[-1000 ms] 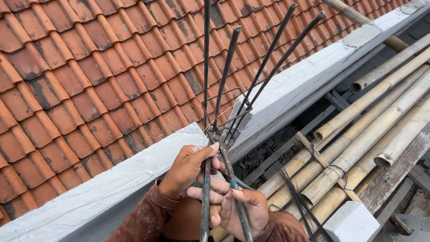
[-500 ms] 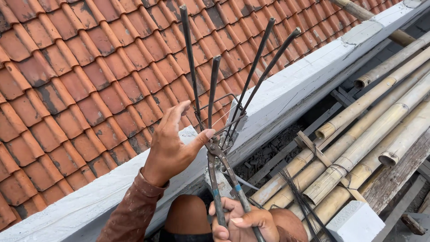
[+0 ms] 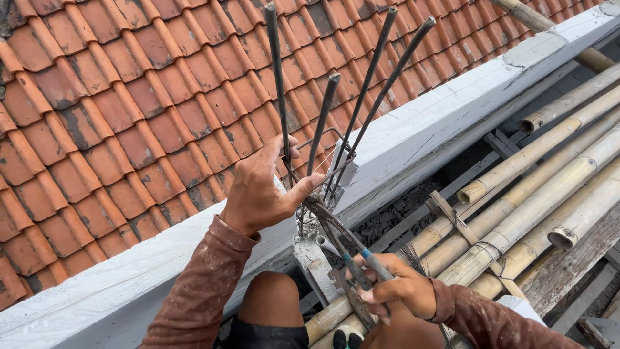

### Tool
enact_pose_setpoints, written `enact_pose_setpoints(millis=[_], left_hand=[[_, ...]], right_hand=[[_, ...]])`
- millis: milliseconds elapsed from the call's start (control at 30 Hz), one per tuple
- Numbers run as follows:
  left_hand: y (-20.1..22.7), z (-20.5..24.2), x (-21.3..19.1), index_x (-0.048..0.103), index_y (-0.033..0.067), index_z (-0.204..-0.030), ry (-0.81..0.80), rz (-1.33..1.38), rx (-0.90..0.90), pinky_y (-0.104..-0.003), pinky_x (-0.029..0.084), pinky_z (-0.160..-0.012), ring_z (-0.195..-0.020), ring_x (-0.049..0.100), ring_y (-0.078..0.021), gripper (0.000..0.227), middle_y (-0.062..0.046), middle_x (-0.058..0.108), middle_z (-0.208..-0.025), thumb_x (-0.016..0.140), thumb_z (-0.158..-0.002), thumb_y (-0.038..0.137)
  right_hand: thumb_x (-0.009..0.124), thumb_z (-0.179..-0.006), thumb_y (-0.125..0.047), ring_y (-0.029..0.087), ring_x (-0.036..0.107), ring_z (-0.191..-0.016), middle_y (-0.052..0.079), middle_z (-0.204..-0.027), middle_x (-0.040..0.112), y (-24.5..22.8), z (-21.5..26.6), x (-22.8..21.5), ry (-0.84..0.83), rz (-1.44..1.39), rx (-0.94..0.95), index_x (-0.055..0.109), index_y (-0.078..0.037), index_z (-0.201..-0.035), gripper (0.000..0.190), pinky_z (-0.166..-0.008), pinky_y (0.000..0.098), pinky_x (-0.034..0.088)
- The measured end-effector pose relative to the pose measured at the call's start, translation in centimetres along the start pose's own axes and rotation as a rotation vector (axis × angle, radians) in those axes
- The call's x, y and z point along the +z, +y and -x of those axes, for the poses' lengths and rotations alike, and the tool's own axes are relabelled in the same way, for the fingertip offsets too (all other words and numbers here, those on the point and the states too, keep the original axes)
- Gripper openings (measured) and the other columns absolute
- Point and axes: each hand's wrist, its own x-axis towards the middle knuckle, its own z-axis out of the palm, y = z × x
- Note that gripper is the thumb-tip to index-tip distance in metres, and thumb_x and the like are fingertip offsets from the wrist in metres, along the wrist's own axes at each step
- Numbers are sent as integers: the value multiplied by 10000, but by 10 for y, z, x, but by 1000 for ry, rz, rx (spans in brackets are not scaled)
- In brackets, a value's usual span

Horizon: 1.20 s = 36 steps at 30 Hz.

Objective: The person positions steel stirrups around vertical reinforcing bars and secures them by tying and twisting wires using pliers and by hand.

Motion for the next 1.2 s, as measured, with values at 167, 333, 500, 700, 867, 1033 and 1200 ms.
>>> enact_pose_setpoints(millis=[167, 333, 500, 700, 867, 1033, 1200], left_hand=[[2, -8, 12, 627, -20, -1196, 108, -69, 70, -345, 620, -737, -810, 754, -213, 540, -97, 729, -923, 843, -818, 301], [6, -9, 15, 637, -11, -1108, 66, -73, -24, -332, 596, -588, -644, 735, -206, 516, -104, 737, -889, 859, -775, 313], [4, -12, 17, 634, -17, -1104, 63, -76, -23, -328, 598, -626, -693, 749, -217, 515, -106, 731, -875, 861, -772, 304], [-7, -6, 9, 638, -29, -1161, 70, -8, 23, -334, 625, -878, -915, 778, -226, 475, -124, 746, -977, 812, -810, 239], [-4, -9, -2, 660, -39, -1144, 0, 123, -30, -353, 615, -931, -961, 777, -227, 471, -127, 748, -988, 851, -823, 246], [-5, -15, 0, 664, -37, -1175, -13, 94, -40, -337, 619, -920, -964, 780, -209, 542, -120, 763, -1002, 900, -814, 291], [-11, -7, -7, 675, -10, -1180, -39, 114, 14, -342, 607, -943, -1010, 775, -215, 645, -112, 769, -1026, 922, -775, 428]], right_hand=[[642, -768, -114, 138, 487, -559, 12, -704, 523, -30, 7, -37, 110, 470, 81, 599, -8, -1067, 320, -504, 320, 438], [705, -822, -259, 169, 595, -763, 62, -819, 680, -39, 2, -74, 129, 1022, -10, 686, -45, -1213, 446, -718, 347, 508], [684, -856, -315, 234, 615, -846, 77, -972, 731, -37, -18, -105, 254, 1378, -44, 632, -149, -1407, 578, -803, 418, 545], [670, -825, -223, 221, 638, -792, 102, -955, 691, -73, -36, -110, 373, 1815, -154, 460, -159, -1501, 711, -774, 378, 580], [699, -877, -245, 265, 620, -689, 102, -922, 752, -22, -37, -61, 383, 1493, -270, 441, -206, -1512, 687, -725, 426, 533], [625, -960, -223, 328, 593, -626, 264, -828, 652, -12, -38, -43, 389, 1191, 20, 398, -231, -1605, 684, -702, 431, 565], [595, -992, -303, 307, 741, -724, 167, -777, 761, 20, -32, -12, 265, 989, -43, 558, -74, -1343, 420, -713, 425, 601]])
